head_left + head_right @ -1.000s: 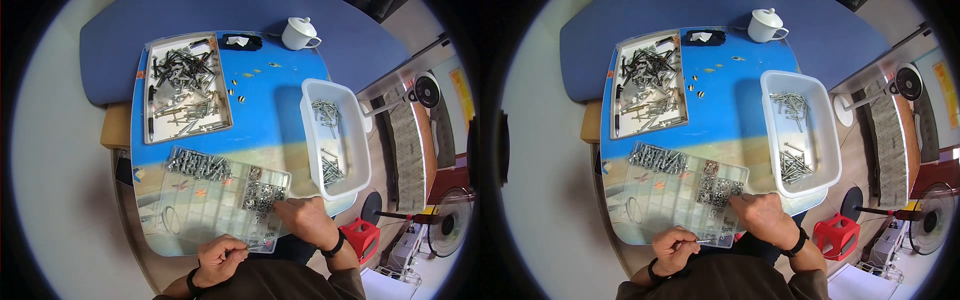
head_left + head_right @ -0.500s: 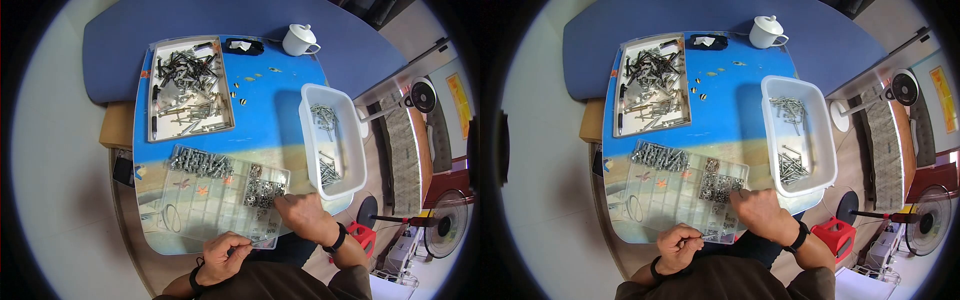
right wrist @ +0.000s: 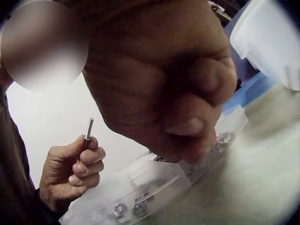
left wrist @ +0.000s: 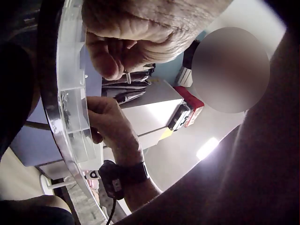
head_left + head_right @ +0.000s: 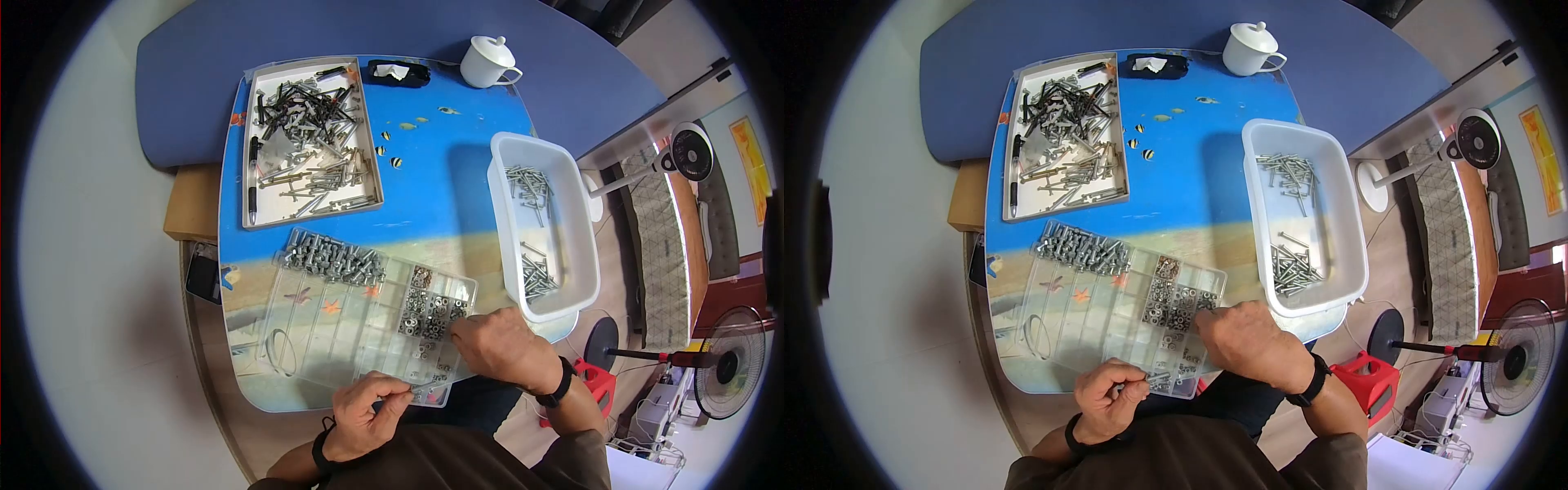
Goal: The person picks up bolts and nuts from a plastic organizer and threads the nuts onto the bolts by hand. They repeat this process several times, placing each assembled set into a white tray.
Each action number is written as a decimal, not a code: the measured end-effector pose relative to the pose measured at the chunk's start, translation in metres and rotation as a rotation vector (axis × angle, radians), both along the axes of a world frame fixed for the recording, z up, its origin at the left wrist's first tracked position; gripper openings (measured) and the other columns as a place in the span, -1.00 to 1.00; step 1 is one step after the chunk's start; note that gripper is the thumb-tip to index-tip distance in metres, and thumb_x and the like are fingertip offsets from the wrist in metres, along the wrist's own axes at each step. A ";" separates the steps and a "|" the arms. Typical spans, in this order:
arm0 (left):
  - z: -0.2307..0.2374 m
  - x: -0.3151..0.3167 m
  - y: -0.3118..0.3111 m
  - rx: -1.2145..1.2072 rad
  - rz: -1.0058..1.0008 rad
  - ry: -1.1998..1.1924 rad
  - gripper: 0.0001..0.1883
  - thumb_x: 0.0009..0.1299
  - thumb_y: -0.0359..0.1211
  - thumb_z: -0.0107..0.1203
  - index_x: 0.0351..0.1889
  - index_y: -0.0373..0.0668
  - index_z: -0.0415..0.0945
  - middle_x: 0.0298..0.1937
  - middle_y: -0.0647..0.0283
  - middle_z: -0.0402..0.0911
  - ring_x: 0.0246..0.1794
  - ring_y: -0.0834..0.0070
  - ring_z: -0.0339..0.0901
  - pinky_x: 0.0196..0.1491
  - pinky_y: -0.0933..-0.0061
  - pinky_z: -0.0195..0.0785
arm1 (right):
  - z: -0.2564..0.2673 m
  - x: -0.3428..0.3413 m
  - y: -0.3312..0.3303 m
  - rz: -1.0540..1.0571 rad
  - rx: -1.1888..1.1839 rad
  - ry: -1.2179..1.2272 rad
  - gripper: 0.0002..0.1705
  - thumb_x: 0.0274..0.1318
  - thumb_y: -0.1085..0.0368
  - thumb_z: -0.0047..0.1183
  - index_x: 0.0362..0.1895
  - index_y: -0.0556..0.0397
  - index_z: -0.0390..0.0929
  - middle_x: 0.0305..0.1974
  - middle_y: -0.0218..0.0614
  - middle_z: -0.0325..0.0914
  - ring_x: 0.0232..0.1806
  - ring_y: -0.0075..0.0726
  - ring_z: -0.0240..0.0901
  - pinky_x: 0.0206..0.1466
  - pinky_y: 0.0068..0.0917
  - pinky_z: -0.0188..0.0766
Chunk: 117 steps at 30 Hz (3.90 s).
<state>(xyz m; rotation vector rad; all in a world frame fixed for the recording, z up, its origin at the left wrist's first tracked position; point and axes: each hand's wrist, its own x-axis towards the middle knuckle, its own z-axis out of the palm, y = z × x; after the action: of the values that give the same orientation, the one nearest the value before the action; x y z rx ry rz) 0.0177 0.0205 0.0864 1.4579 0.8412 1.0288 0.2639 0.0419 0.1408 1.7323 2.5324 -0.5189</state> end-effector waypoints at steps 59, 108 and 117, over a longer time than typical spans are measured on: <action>-0.011 0.021 -0.015 0.003 0.165 0.093 -0.91 0.40 -0.48 0.24 -0.25 -0.34 0.60 -0.43 0.26 0.61 -0.47 0.61 0.52 -0.36 0.56 0.39 | -0.072 -0.005 -0.111 -0.761 -0.050 1.625 -0.92 0.15 0.53 0.26 -0.30 0.17 0.61 -0.27 -0.36 0.65 -0.42 -0.71 0.43 -0.34 -0.67 0.40; -0.005 0.022 -0.016 0.103 0.161 0.190 -0.96 0.39 -0.58 0.17 -0.25 -0.36 0.54 -0.41 0.20 0.61 -0.52 0.62 0.53 -0.45 0.61 0.37 | -0.037 0.009 -0.113 -0.345 0.359 0.912 -0.79 -0.03 0.55 0.30 -0.24 0.13 0.67 -0.26 -0.17 0.64 -0.33 -0.13 0.64 -0.39 -0.40 0.53; 0.001 0.013 -0.005 0.102 0.121 0.067 -0.90 0.28 -0.51 0.30 -0.35 -0.30 0.58 -0.47 0.16 0.66 -0.57 0.55 0.53 -0.51 0.58 0.27 | -0.029 -0.002 -0.044 -0.273 0.527 0.524 -0.49 -0.21 0.63 0.27 -0.06 0.08 0.52 -0.17 -0.17 0.59 -0.35 -0.13 0.62 -0.39 -0.34 0.55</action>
<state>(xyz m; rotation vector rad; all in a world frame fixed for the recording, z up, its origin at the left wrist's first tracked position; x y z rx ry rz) 0.0312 0.0159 0.0877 1.5498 0.9464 1.1317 0.2616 -0.0026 0.1116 2.4212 3.0035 -0.3702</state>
